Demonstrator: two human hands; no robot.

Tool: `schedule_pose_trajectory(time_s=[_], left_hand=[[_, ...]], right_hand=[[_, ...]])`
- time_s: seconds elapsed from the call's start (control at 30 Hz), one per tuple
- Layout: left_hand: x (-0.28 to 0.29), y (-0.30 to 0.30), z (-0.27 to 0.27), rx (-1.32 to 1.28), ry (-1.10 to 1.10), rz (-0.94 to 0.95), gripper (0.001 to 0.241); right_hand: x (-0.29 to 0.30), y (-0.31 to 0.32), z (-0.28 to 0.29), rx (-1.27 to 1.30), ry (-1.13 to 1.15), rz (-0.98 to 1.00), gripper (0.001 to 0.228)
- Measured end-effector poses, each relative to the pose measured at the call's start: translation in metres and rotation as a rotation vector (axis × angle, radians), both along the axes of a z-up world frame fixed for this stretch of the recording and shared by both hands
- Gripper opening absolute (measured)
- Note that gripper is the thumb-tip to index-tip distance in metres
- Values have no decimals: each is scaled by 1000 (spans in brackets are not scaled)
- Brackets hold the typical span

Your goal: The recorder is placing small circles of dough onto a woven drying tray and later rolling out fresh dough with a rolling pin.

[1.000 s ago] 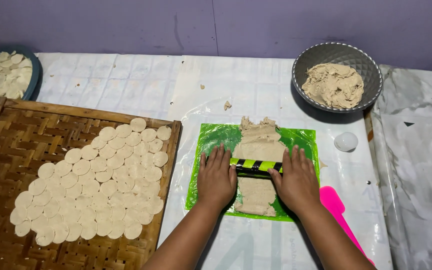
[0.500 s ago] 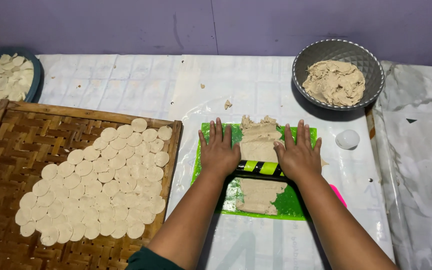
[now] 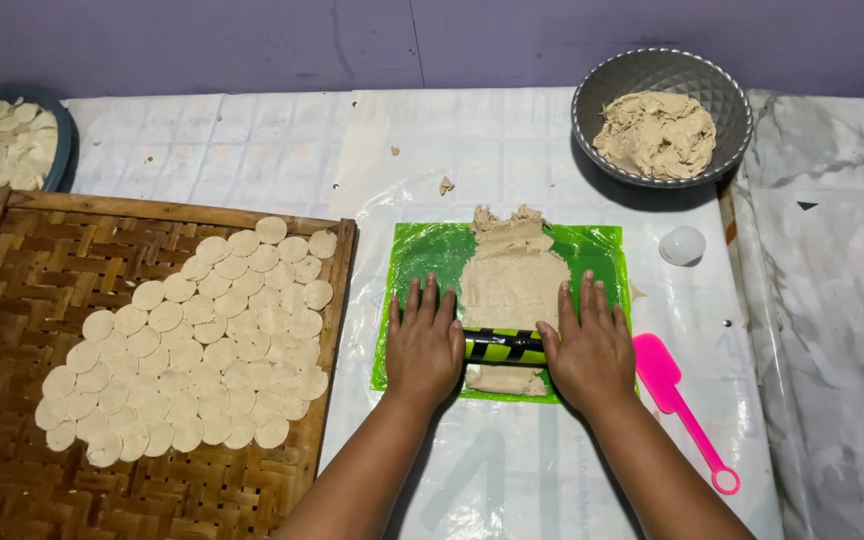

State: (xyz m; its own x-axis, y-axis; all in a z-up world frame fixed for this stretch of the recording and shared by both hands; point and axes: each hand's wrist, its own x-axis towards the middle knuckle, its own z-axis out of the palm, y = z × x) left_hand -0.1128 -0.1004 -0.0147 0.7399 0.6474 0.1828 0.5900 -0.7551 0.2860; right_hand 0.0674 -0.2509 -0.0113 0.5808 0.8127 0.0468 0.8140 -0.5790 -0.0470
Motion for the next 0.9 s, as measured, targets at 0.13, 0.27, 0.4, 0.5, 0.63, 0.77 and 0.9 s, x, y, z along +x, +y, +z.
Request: schedule_pose_trajectory(time_s=[0.13,0.27,0.4,0.5,0.63,0.77,0.9], left_hand=[[-21,-20,-1,-15,-4,-14,52],[-42,-40,-12,15,-9,-37,56],[-44,-41,-12,26,-37,-47,58],[-27,-24,-2,-26,-25,-36,55],[5,4,-1,-60,12,-18,52],[38,38,-8,-85,114,28,56],[60,61,-14,-111,189,42,62]], right_hand=[[-21,-22,4,101,3,34,71],[-42,-45,-4,264,-31,96,79],[-42,-51,-13,291,-32,116,84],[-19,-31,-12,134,6,74,80],[6,6,4,-44,53,12,74],[35,41,4,-101,174,-39,70],[52,63,8,-133,237,-86,71]])
